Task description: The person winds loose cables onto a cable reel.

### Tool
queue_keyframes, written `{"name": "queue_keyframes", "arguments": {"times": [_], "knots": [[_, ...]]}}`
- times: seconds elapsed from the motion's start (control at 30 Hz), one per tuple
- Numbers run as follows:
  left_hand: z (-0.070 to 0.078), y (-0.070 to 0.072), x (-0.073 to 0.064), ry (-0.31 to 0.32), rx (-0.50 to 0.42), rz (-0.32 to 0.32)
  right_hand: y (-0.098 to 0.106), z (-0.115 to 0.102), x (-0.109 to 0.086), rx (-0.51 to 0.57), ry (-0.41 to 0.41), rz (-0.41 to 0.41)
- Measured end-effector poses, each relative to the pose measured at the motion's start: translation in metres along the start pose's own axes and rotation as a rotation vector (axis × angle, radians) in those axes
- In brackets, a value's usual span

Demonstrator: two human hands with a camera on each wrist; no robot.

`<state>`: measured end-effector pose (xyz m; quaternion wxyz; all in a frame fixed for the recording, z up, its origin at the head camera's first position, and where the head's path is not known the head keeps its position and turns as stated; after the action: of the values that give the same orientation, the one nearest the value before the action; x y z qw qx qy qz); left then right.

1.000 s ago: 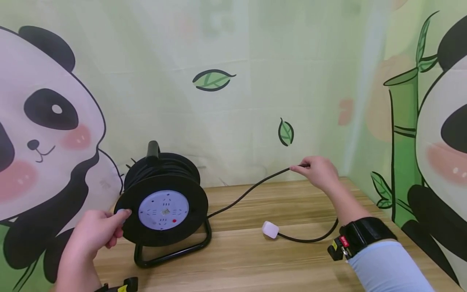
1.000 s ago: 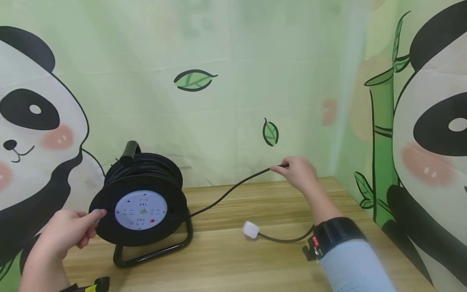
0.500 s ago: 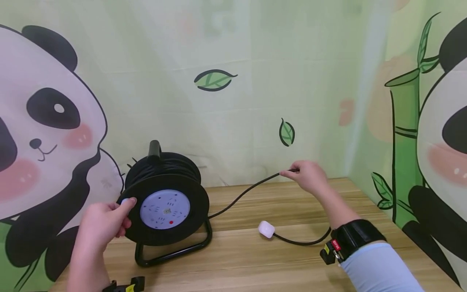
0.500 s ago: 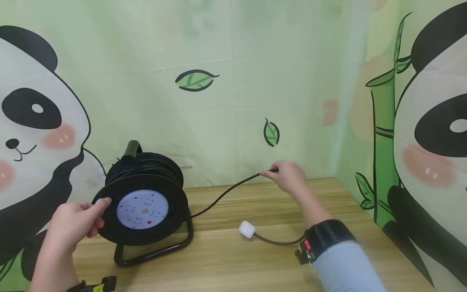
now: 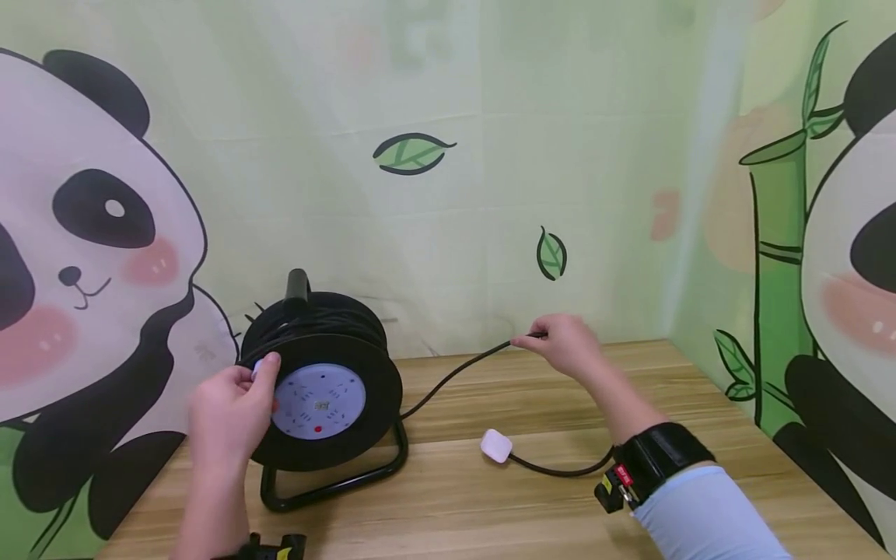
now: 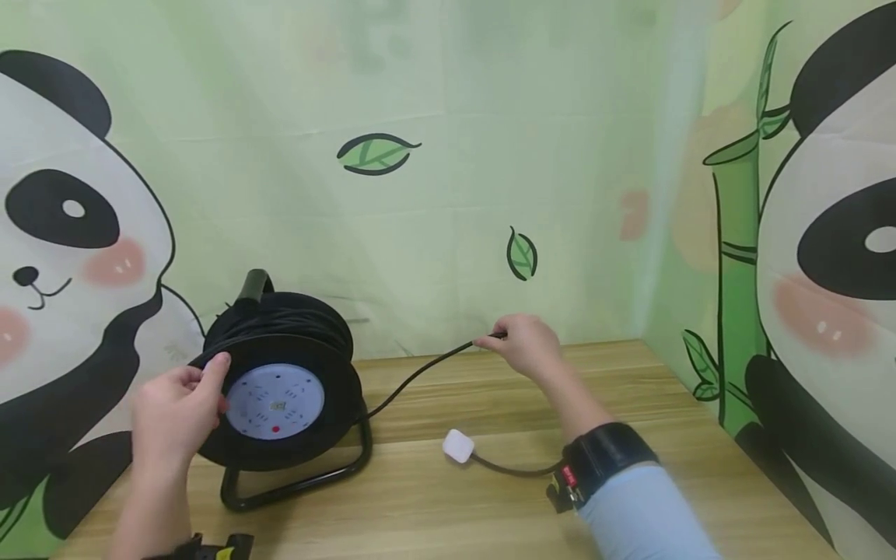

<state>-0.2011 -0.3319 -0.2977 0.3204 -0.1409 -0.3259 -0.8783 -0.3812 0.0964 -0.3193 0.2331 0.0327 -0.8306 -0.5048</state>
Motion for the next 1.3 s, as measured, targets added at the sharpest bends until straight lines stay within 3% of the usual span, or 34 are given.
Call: {"name": "queue_keyframes", "arguments": {"times": [0.17,0.3,0.4,0.6,0.87,1.1,1.3], "knots": [[0.01,-0.015,-0.004,-0.12,0.046,0.14,-0.01,-0.014,0.002,0.005,0.035,-0.007],[0.019,-0.022,-0.006,-0.182,0.149,0.153,-0.017,-0.022,0.005,0.016,0.064,-0.008],[0.025,-0.026,-0.006,-0.185,0.181,0.108,-0.021,-0.028,0.007,0.017,0.093,-0.009],[0.035,-0.029,-0.009,-0.126,0.187,0.012,-0.028,-0.038,0.008,0.035,0.128,-0.027],[0.045,-0.038,-0.011,-0.094,0.176,-0.043,-0.039,-0.05,0.008,0.046,0.164,-0.056],[0.05,-0.056,-0.012,-0.114,0.114,-0.066,-0.048,-0.068,0.009,0.028,0.209,-0.058],[0.057,-0.073,-0.015,-0.132,0.081,-0.149,-0.06,-0.085,0.011,-0.05,0.271,-0.087]]}}
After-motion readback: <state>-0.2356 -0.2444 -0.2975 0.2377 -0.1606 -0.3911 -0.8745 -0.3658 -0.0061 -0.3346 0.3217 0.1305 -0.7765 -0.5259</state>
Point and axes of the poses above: each hand's wrist, its own x-axis towards the middle knuckle, its own y-axis out of the back of the hand, z = x × y, the point moved 3 cm from there along x, towards the middle knuckle, and after that the axes turned 3 degrees about -x, right-handed, at the moved point
